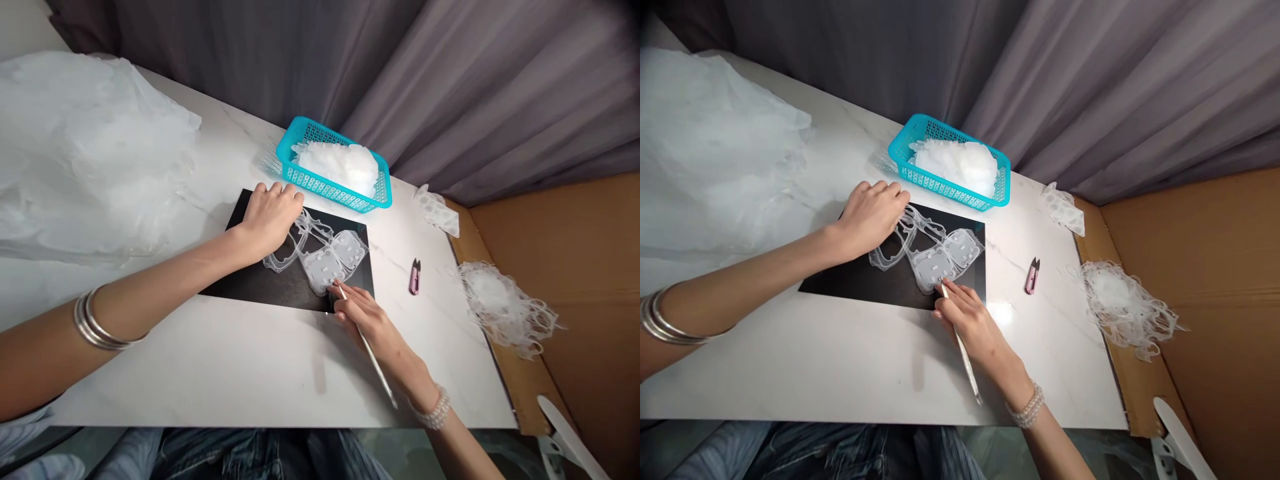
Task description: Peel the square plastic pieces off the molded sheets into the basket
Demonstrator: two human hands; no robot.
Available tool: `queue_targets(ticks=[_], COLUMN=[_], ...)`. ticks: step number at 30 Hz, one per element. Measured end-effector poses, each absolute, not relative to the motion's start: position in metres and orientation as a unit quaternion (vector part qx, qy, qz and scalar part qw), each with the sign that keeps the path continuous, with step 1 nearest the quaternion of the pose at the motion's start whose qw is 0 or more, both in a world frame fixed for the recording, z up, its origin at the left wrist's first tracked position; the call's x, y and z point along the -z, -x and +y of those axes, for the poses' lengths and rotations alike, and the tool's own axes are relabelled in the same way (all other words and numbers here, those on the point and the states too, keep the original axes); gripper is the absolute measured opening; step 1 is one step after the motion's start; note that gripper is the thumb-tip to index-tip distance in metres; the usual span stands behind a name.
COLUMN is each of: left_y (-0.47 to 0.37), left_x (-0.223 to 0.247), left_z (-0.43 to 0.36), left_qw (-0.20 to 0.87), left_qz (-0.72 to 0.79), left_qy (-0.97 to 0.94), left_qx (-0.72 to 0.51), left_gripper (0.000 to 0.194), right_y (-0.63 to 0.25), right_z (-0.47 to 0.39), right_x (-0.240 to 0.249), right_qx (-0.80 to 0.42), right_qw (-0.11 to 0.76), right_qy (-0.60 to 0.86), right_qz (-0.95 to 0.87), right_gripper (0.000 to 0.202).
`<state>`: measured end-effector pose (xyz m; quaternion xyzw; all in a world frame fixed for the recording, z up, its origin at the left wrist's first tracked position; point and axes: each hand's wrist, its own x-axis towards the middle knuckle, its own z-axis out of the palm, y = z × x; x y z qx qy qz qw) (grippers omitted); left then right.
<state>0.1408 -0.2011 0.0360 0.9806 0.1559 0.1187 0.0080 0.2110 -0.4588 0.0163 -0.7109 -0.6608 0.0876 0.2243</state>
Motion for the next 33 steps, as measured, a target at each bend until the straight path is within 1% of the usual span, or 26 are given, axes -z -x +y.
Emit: queue_targets(ticks=[2, 5, 7, 9, 11, 13, 15, 18, 23, 30, 33], left_y=[-0.134, -0.118, -0.105, -0.092, -0.081, -0.072, -0.067, -0.063, -0.061, -0.058, -0.058], left_x=[-0.040, -0.045, -0.047, -0.043, -0.032, -0.017, -0.002, 0.012, 0.015, 0.010, 0.009], left_z=[-0.200, -0.201, -0.210, -0.225, -0.242, -0.258, -0.267, -0.270, -0.268, -0.270, -0.272], left_qw=[0.004, 0.036, 0.038, 0.039, 0.052, 0.046, 0.021, -0.021, -0.072, -0.077, -0.071], left_qz=[0.152, 0.128, 0.086, -0.005, -0.105, -0.143, -0.142, -0.142, -0.139, -0.145, -0.136], left_qy=[-0.984, -0.990, -0.992, -0.992, -0.986, -0.982, -0.982, -0.978, -0.972, -0.973, -0.976], left_qx=[-0.092, -0.052, -0.082, -0.120, -0.122, -0.113, -0.120, -0.152, -0.173, -0.160, -0.152], left_gripper=[0.032, 0.055, 0.061, 0.056, 0.047, 0.038, 0.033, 0.034, 0.036, 0.038, 0.039], right_y=[-0.211, -0.213, -0.213, -0.211, -0.207, -0.201, -0.197, -0.192, -0.190, -0.189, -0.189], right_z=[-0.462, -0.467, -0.466, -0.461, -0.451, -0.441, -0.433, -0.428, -0.427, -0.422, -0.420], right_x=[-0.017, -0.019, -0.023, -0.027, -0.031, -0.031, -0.027, -0.019, -0.018, -0.026, -0.024], right_qx=[-0.097, -0.106, -0.105, -0.114, -0.142, -0.174, -0.190, -0.189, -0.156, -0.113, -0.103], right_qw=[0.224, 0.262, 0.304, 0.348, 0.393, 0.430, 0.443, 0.436, 0.411, 0.341, 0.327], right_qy=[0.720, 0.745, 0.772, 0.798, 0.810, 0.806, 0.801, 0.797, 0.780, 0.780, 0.777], right_qz=[-0.650, -0.604, -0.549, -0.479, -0.412, -0.366, -0.353, -0.373, -0.445, -0.513, -0.528], right_gripper=[0.018, 0.033, 0.041, 0.040, 0.033, 0.027, 0.025, 0.022, 0.016, 0.016, 0.016])
